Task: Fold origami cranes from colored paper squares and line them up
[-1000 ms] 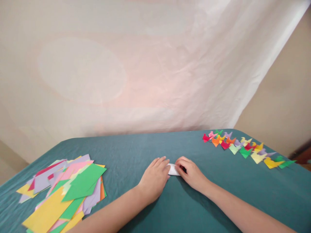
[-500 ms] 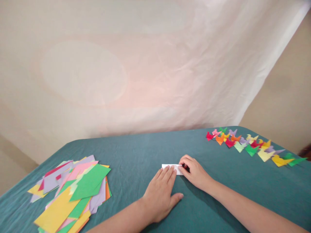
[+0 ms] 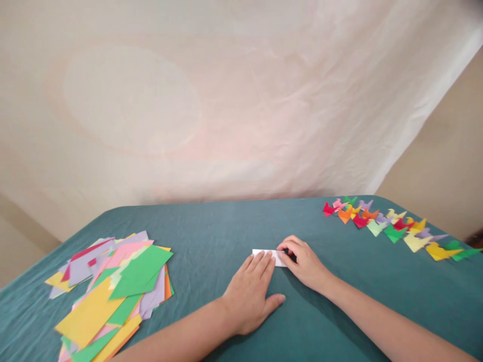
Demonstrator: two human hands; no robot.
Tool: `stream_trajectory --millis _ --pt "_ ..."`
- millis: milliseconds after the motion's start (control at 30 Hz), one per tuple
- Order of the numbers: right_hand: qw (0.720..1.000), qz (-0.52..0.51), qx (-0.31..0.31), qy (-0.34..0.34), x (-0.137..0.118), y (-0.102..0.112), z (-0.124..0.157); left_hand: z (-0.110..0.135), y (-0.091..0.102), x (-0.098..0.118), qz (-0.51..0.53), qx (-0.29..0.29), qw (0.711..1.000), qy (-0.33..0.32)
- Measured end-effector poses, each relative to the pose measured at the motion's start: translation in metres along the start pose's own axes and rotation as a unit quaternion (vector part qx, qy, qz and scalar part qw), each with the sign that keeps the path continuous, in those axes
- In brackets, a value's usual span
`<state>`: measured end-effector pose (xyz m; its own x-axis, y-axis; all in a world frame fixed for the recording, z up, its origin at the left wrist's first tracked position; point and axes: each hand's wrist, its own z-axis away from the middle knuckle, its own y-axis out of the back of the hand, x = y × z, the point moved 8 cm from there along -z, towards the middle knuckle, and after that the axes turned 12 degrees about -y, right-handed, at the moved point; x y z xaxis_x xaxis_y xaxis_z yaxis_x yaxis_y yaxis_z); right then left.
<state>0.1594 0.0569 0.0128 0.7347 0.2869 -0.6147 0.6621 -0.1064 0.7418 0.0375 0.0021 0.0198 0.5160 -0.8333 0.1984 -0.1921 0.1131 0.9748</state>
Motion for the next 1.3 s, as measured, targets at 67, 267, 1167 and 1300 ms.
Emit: stream_trajectory --millis 67,267,1167,1300 --pt "1.0 -0.005 -0.004 0.0 0.001 -0.001 0.0 0.0 0.0 0.0 -0.004 0.005 1.0 -0.003" --pt "1.0 -0.022 -0.008 -0.008 0.004 0.0 -0.001 0.001 -0.002 0.0 -0.009 0.006 1.0 -0.01" --pt "0.999 -0.019 -0.032 -0.002 -0.002 0.002 0.002 0.006 -0.002 0.004 -0.017 -0.012 1.0 -0.013" --pt "0.999 -0.022 -0.036 -0.003 -0.003 0.003 0.002 0.005 0.003 0.004 -0.023 0.0 1.0 -0.014"
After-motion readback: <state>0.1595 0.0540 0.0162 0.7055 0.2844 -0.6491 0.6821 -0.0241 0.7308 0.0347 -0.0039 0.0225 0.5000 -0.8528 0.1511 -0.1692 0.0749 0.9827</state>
